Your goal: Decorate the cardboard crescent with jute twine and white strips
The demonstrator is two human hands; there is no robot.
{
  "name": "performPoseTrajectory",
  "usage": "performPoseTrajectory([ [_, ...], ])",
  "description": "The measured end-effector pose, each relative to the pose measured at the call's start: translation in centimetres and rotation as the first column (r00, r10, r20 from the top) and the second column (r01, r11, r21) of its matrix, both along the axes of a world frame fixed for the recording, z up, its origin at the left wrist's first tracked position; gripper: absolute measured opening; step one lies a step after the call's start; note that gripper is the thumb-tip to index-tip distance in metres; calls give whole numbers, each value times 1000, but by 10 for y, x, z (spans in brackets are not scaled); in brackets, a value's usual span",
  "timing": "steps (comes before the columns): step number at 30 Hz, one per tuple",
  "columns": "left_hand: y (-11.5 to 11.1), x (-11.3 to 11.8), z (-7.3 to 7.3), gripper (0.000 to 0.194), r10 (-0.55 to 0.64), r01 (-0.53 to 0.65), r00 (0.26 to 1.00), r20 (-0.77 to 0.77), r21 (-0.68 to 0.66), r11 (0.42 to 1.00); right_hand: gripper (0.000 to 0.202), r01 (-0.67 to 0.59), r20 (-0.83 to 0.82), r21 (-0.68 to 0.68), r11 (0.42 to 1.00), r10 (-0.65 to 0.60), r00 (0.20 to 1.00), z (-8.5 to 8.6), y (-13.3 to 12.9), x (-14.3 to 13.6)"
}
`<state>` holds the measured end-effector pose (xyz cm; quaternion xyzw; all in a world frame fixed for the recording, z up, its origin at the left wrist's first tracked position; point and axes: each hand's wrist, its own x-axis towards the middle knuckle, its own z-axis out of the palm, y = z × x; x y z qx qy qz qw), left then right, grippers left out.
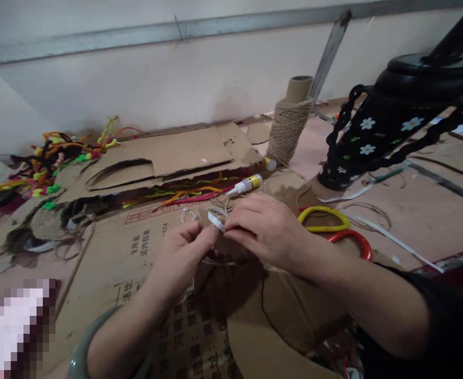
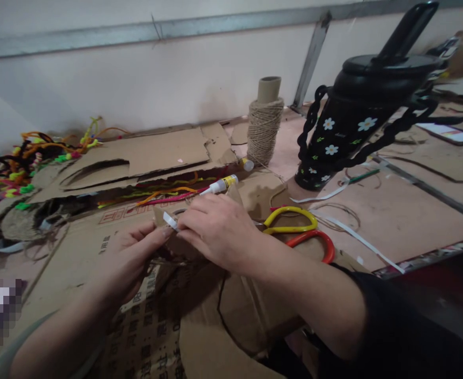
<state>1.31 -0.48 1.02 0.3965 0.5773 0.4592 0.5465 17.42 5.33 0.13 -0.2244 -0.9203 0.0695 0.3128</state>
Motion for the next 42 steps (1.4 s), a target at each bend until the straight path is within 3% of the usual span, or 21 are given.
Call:
performPoseTrajectory([
  [13, -1, -6, -7, 25, -83, 84, 994, -76, 7, 996, 25, 17, 58, 4, 1000, -17, 998, 1, 1, 0],
  [21, 0, -1, -2, 22, 2, -2, 1000, -22, -20, 1000, 21, 15, 22, -16, 1000, -15, 1000, 0, 4, 2],
  [28, 1, -1, -1, 22, 7, -7, 1000, 1, -24, 1000, 22, 2, 48, 121, 993, -8, 999, -1, 2, 2],
  [42, -2, -3, -8, 27, -84, 80, 990, -110, -37, 996, 19, 13, 85, 246, 969, -35, 996, 0, -3, -1],
])
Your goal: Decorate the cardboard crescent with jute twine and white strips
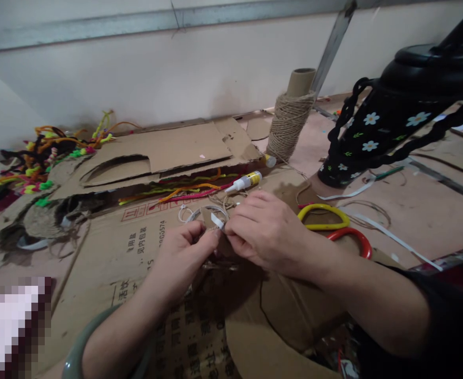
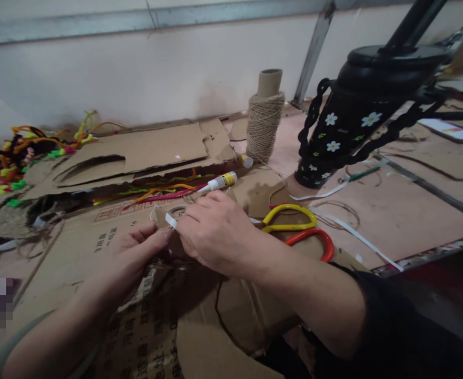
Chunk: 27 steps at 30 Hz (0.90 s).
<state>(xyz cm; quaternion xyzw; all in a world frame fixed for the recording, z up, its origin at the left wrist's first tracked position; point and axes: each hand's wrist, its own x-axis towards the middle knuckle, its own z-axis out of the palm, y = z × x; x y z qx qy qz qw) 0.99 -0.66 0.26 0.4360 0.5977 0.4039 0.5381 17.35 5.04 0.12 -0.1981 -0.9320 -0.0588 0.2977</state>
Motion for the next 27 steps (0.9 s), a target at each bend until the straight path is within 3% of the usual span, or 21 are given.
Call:
performPoseTrajectory([
  [18, -1, 2, 4, 26, 33, -32, 996, 87, -15, 999, 17, 12, -61, -280, 960, -30, 998, 3, 5, -1],
  [24, 0, 1, 4, 24, 104, -101, 983, 152, -30, 994, 21, -61, -94, -280, 958, 36, 995, 2, 9, 4],
  [27, 2, 1, 5, 24, 139, -135, 973, 183, -30, 990, 20, -87, -90, -156, 984, 73, 993, 0, 7, 4],
])
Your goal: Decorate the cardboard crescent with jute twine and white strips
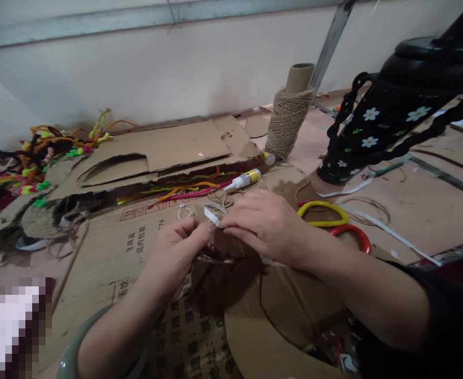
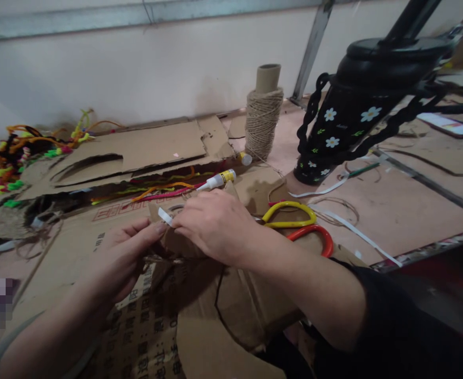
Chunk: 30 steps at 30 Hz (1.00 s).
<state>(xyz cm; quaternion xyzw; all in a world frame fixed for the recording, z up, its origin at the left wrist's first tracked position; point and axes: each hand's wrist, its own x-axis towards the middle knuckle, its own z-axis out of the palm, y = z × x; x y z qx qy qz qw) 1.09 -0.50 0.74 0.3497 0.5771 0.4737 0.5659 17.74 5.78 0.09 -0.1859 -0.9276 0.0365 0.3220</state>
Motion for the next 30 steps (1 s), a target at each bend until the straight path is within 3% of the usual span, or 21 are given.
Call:
performPoseTrajectory([
  [4, 3, -1, 2, 19, 51, -53, 994, 92, 18, 998, 19, 10, 60, 162, 987, -20, 998, 1, -5, 0],
  [8, 6, -2, 1, 13, 57, -65, 986, 157, 52, 997, 22, -9, 133, 160, 987, -12, 991, 5, -7, 0],
  [12, 5, -3, 1, 14, 60, -70, 985, 163, 55, 996, 21, -13, 72, 142, 990, 3, 997, 5, -7, 0],
  [19, 3, -3, 2, 17, 55, -60, 996, 76, 67, 996, 21, 12, -8, 98, 995, -12, 1000, 6, -6, 0],
  [23, 2, -6, -3, 20, 33, -29, 998, -48, 86, 996, 21, 122, -93, 38, 992, -118, 989, 4, -1, 1],
  [30, 0, -10, -7, 20, -26, 41, 990, -139, 106, 993, 24, 179, 203, -55, 982, -164, 965, 3, -3, 1],
])
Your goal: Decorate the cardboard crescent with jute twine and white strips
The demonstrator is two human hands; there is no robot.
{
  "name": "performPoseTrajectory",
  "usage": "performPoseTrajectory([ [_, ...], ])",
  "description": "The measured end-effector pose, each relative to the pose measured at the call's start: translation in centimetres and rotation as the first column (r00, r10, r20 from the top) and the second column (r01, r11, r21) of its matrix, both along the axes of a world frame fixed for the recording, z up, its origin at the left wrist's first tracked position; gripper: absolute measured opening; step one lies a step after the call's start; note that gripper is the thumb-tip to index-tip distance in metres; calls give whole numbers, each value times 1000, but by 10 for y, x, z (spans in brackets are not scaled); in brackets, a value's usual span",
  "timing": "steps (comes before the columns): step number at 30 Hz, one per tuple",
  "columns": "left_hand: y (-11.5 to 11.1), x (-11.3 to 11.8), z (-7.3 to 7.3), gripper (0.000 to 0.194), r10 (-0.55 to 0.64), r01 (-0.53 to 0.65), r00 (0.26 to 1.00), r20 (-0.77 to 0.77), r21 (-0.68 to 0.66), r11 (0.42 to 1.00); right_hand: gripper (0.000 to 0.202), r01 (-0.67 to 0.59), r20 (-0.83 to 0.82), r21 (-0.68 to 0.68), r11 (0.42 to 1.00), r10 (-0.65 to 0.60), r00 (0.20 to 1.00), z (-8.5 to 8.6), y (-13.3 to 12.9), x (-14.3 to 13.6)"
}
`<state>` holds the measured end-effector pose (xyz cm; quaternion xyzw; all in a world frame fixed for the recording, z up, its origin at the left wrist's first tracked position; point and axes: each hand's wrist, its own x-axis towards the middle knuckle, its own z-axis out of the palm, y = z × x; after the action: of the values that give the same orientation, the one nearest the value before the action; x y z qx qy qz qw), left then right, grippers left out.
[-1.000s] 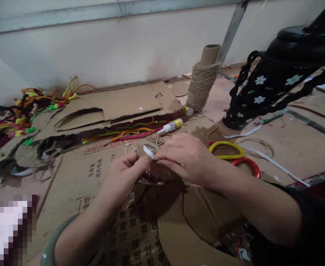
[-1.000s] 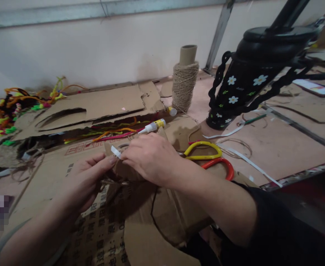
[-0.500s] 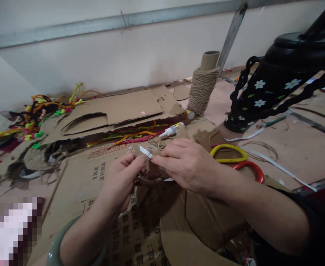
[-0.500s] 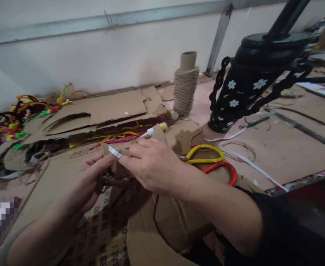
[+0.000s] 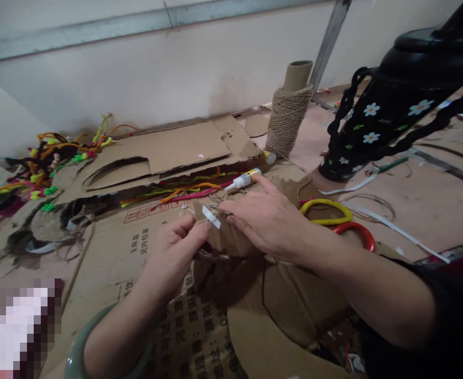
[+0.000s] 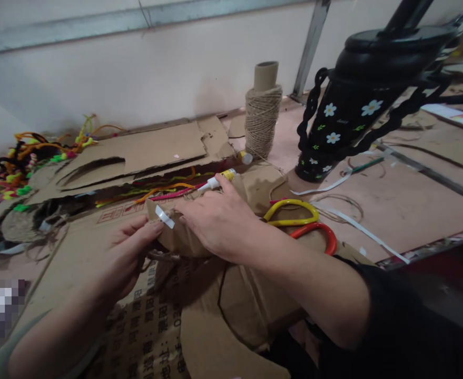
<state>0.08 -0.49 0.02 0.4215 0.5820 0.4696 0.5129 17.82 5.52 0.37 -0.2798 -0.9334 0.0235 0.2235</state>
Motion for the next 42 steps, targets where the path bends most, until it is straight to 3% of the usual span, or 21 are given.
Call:
performPoseTrajectory([
  [7, 1, 10, 9, 21, 27, -23, 998, 55, -75, 997, 23, 13, -62, 108, 994, -7, 998, -5, -5, -4],
  [11, 0, 12, 10, 17, 26, -23, 998, 50, -50, 998, 23, 16, -81, 149, 989, -4, 997, -8, -6, -7],
  [21, 0, 12, 10, 20, 51, -44, 996, 77, -89, 995, 22, 16, -85, 158, 987, -3, 996, -6, -6, -5],
  [28, 1, 11, 9, 15, 32, -32, 999, -12, -82, 996, 22, 30, -84, 179, 983, -15, 996, -8, -9, -7],
  [42, 1, 8, 8, 13, 0, 2, 1000, 30, -69, 998, 21, 59, -68, 191, 980, -47, 997, -9, -8, -6],
])
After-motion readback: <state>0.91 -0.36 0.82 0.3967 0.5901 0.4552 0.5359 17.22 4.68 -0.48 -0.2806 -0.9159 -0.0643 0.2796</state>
